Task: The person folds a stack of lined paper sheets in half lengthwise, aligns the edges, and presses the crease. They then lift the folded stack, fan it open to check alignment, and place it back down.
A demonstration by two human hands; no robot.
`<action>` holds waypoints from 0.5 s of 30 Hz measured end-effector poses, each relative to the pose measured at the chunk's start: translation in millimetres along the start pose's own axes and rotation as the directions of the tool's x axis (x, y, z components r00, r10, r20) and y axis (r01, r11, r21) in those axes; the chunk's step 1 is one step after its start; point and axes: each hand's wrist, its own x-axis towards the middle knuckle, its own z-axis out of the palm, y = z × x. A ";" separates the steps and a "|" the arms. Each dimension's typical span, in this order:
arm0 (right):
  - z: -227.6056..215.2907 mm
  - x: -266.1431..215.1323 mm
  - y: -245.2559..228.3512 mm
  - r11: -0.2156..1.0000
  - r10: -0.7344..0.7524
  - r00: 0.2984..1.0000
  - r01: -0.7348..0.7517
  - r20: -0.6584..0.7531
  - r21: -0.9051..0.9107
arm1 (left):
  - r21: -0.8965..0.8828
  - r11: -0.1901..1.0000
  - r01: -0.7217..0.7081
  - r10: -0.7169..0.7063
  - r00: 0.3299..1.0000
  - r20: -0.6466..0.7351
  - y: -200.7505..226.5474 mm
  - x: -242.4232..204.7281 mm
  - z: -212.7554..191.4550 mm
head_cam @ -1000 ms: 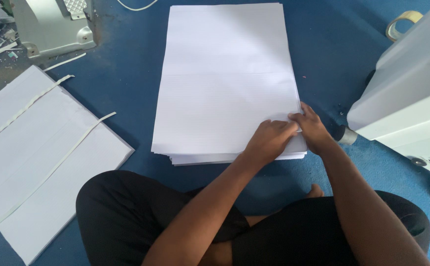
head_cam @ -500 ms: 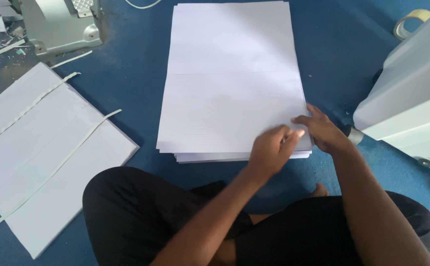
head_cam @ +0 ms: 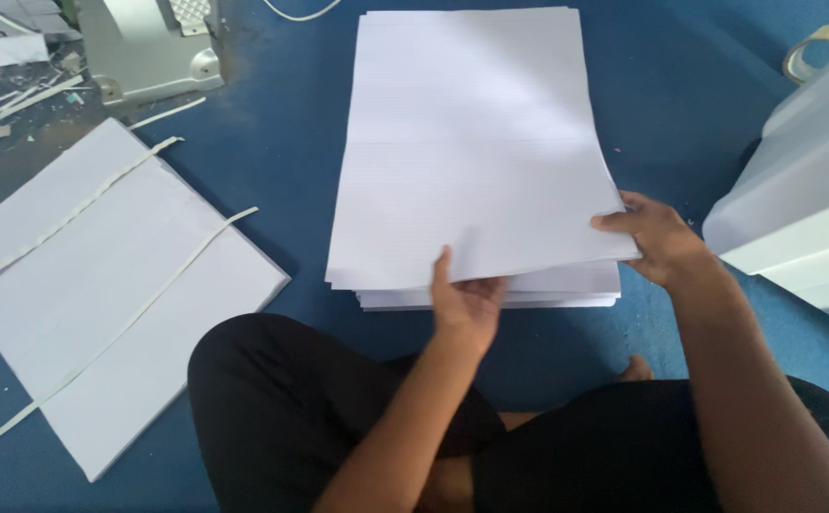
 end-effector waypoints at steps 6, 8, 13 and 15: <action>-2.8 1.3 -1.0 0.994 0.077 0.997 -0.079 -0.028 -0.075 | -0.028 0.967 -0.252 0.247 0.962 -0.120 89.8 -6.2 8.0; -4.3 5.0 3.7 0.996 0.076 0.997 -0.076 0.007 -0.040 | 0.018 0.956 -0.294 0.294 0.955 -0.047 114.0 -18.0 13.6; -11.1 21.8 22.9 0.987 0.137 0.989 -0.131 0.057 -0.098 | 0.101 0.974 -0.203 0.218 0.961 -0.171 154.3 -23.7 23.6; -12.9 28.9 32.2 0.980 0.137 0.990 -0.130 0.032 -0.151 | 0.200 0.968 -0.150 0.189 0.963 -0.193 171.9 -11.9 21.5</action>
